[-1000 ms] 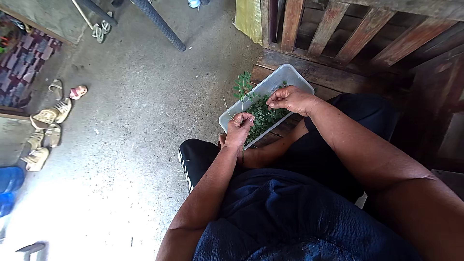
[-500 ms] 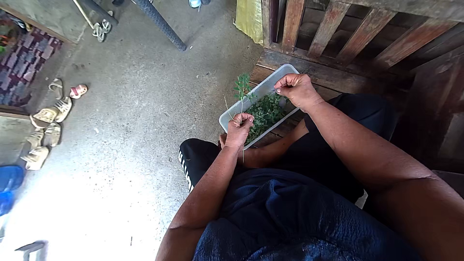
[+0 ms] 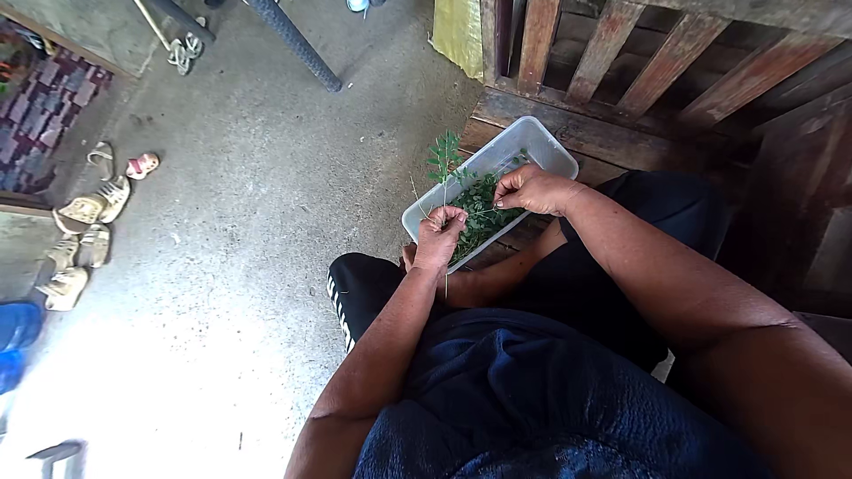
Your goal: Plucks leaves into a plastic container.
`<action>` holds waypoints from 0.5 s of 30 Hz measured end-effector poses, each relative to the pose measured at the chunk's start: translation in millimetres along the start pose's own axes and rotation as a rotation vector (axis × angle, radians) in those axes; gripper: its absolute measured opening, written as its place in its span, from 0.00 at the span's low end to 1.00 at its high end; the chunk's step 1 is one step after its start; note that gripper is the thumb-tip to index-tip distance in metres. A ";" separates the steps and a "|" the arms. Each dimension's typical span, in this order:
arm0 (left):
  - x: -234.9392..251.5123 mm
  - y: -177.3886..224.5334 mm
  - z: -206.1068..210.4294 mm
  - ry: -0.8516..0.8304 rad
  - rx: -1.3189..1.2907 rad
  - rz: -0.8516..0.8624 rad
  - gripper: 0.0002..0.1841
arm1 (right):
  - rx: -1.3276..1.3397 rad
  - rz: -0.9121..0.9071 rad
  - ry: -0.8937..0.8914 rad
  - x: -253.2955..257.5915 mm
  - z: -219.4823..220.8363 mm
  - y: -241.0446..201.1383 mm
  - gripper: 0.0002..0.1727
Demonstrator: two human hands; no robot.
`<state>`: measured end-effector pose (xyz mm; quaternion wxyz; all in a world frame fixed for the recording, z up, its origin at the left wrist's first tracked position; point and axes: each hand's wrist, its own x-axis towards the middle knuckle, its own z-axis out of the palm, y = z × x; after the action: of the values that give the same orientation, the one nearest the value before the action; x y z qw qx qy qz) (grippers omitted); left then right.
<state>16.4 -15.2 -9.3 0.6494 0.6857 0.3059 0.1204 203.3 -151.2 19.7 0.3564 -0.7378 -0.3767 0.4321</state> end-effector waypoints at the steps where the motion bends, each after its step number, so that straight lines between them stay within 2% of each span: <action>1: -0.1 0.4 0.1 0.003 0.002 -0.008 0.02 | -0.036 0.002 0.012 -1.0 -0.6 -1.4 0.05; 5: -0.6 2.2 0.5 0.057 -0.026 -0.066 0.03 | -0.134 -0.028 0.233 -1.8 -5.3 -3.6 0.09; 7: -1.3 5.6 1.7 0.091 -0.075 -0.108 0.03 | -0.078 -0.190 0.309 -2.8 -5.3 0.6 0.09; 9: -2.0 8.1 2.4 0.111 -0.122 -0.146 0.04 | -0.007 -0.339 0.265 -4.2 -0.3 -0.2 0.08; 10: -2.4 9.5 2.5 0.118 -0.135 -0.159 0.04 | 0.002 -0.353 0.204 -4.1 4.3 -1.3 0.08; 12: -2.8 12.3 3.0 0.122 -0.143 -0.168 0.03 | -0.077 -0.295 0.136 -3.4 15.6 -2.1 0.09; 15: -4.4 13.8 5.5 0.107 -0.154 -0.168 0.04 | -0.210 -0.190 0.125 -2.9 27.0 -3.1 0.13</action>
<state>19.6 -21.8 4.3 0.6905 0.5985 0.3864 0.1251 177.1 -146.9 13.3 0.3393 -0.7576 -0.4649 0.3077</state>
